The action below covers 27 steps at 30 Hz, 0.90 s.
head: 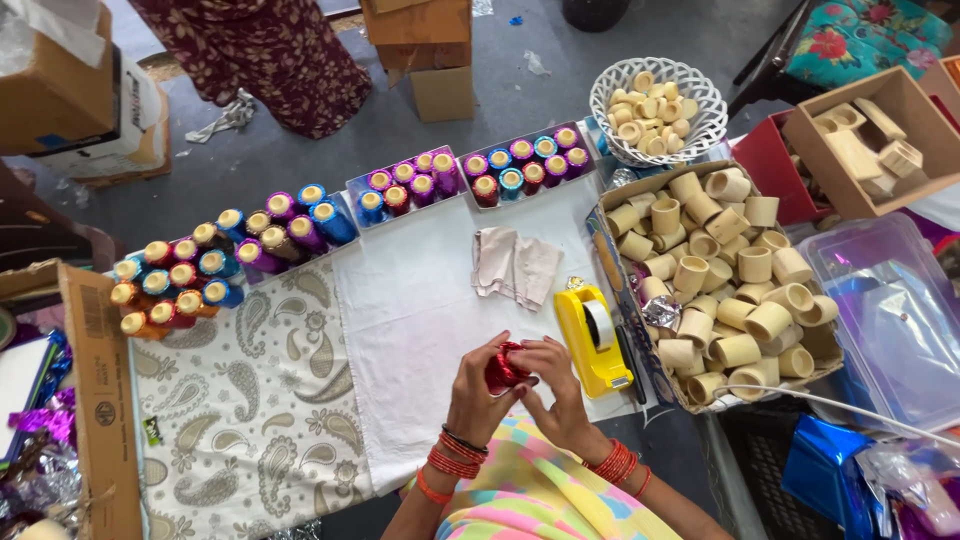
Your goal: The person wraps several cardboard tubes in blue, silver, and red foil sheets, securing the foil with tape from a dispenser.
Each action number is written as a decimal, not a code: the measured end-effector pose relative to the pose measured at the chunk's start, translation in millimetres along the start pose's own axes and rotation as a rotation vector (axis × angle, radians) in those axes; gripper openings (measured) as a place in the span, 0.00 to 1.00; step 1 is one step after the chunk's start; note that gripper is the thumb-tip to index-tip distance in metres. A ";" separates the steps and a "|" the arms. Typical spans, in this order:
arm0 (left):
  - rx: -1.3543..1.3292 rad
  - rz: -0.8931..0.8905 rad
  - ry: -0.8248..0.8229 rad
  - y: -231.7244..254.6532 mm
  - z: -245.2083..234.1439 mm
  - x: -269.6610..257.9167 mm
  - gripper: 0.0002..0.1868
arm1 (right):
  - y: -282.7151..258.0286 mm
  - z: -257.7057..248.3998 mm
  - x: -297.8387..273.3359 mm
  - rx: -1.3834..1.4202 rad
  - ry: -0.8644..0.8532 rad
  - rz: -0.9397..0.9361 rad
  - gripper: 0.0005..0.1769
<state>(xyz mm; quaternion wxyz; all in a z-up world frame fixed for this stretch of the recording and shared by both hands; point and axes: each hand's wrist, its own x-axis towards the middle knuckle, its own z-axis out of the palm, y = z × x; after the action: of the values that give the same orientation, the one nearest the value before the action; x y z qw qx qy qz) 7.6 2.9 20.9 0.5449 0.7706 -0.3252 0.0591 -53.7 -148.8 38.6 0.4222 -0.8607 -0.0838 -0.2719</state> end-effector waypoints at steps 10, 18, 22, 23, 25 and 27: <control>-0.188 -0.422 0.119 -63.1 -2.2 -45.8 0.34 | 88.2 -0.8 -5.1 0.808 0.327 0.679 0.16; -0.546 -0.956 0.240 -110.7 3.2 -93.2 0.35 | 145.4 -9.9 11.9 0.753 0.431 0.797 0.14; -0.663 -0.934 0.283 -116.4 14.6 -97.3 0.32 | 193.6 -12.0 36.2 0.642 0.463 0.754 0.13; -0.678 -0.961 0.291 -113.8 16.2 -95.0 0.33 | 209.0 -12.4 42.9 0.597 0.470 0.716 0.12; -0.643 -0.976 0.277 -107.2 14.7 -85.8 0.33 | 237.6 -23.8 66.7 0.505 0.500 0.685 0.10; -0.607 -0.991 0.262 -109.3 16.7 -84.4 0.32 | 278.7 -36.9 88.9 0.413 0.529 0.654 0.09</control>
<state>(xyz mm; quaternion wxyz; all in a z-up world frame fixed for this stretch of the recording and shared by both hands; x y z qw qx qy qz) -0.9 46.3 -111.0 0.7392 0.6264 0.1407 -0.2034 110.3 -360.3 -85.1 0.6551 -0.6410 0.2500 -0.3123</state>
